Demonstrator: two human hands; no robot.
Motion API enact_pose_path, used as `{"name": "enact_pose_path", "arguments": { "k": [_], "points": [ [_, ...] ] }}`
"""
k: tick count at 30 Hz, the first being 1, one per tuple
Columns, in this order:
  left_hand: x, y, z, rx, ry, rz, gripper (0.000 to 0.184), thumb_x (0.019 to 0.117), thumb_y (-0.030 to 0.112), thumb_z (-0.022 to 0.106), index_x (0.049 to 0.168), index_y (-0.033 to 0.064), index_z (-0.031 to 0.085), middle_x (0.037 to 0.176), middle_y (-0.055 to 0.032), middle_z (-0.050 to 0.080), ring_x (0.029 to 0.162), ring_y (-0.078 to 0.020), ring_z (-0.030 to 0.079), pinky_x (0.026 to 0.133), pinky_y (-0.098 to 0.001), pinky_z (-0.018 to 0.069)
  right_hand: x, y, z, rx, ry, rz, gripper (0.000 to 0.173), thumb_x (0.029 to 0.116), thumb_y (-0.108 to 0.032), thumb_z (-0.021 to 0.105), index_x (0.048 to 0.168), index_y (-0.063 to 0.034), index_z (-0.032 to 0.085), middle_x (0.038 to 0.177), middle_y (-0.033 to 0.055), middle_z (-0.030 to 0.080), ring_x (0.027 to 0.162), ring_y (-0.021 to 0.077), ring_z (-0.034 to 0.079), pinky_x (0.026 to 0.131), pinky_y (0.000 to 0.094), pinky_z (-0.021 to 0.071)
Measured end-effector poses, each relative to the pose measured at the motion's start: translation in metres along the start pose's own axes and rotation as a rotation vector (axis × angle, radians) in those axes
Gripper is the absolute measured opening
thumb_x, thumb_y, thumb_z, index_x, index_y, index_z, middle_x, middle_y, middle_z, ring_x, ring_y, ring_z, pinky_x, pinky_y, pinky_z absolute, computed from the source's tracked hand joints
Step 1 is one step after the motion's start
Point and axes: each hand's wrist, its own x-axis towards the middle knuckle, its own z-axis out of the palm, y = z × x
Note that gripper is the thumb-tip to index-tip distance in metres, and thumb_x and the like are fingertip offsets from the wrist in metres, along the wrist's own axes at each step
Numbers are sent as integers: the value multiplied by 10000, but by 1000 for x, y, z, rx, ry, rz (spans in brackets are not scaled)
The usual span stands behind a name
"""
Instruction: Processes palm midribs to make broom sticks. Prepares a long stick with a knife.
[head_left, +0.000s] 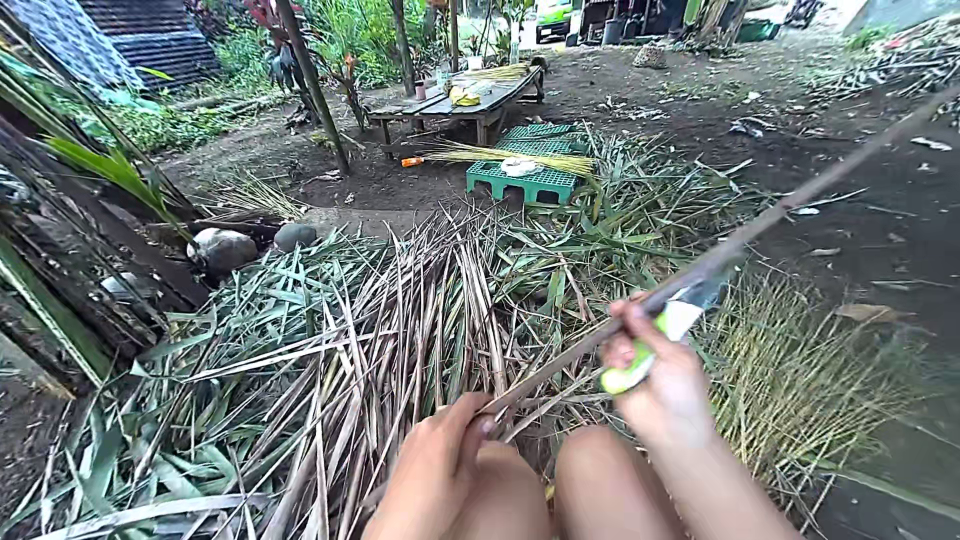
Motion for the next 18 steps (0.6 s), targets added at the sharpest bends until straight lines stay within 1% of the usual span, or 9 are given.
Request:
{"name": "enact_pose_path", "arguments": {
  "k": [4,6,9,11,12,13,14,16,18],
  "points": [
    [-25,-14,-13,83,-12,-56,290,1053,253,473,1053,87,711,739,14,692,619,-131,664,581,-380,567,29,-41,-39,2,158,-89,258,1117,-185,355,1021,-98,578,749,-27,662,435,-9,491,414,115,425],
    [-32,-12,-20,124,25,-72,290,1045,234,471,1011,90,720,696,21,672,564,-120,632,534,-361,540,38,-52,-62,-12,231,-148,248,1120,-249,351,1105,-138,571,725,-66,629,434,-14,485,410,121,419],
    [-37,-9,-30,185,84,-82,287,1026,255,493,960,115,735,661,38,658,530,-108,603,501,-353,507,38,-66,-101,-124,202,-321,334,1134,-354,203,1213,-219,498,822,-110,669,500,-1,542,456,152,463],
    [-37,-2,-34,204,108,-80,268,1003,253,522,930,120,742,650,37,656,528,-102,605,496,-344,506,23,-69,-116,-312,-19,-444,285,1092,-160,235,1150,-183,513,853,-102,692,652,41,660,590,192,566],
    [-36,3,-34,221,124,-71,257,988,251,533,910,125,743,641,36,655,523,-105,608,491,-346,506,12,-69,-118,-449,-179,-446,238,1020,-84,381,1106,-198,572,891,-116,706,735,34,677,661,193,577],
    [-35,8,-33,252,137,-55,253,977,255,536,891,132,740,629,32,653,513,-112,613,477,-355,506,0,-67,-115,-609,-335,-423,202,970,-132,550,1113,-242,641,898,-153,700,754,-8,653,681,166,554],
    [-34,13,-32,293,147,-35,258,973,261,536,876,135,738,614,22,646,500,-128,616,455,-372,499,-12,-65,-108,-800,-489,-409,230,966,-304,631,1194,-280,645,868,-195,657,724,-65,598,655,127,512],
    [-30,24,-29,380,173,9,263,960,274,531,837,147,725,577,16,614,462,-144,596,406,-379,458,-30,-59,-85,-1172,-724,-493,652,976,-666,485,1393,-170,558,722,-120,542,588,-50,471,540,158,424],
    [-26,35,-26,425,190,48,261,949,277,532,800,156,708,544,18,581,432,-142,565,377,-363,411,-43,-51,-63,-1440,-805,-623,853,954,-780,331,1450,-122,550,616,4,562,476,116,493,432,340,432]
  ]
}}
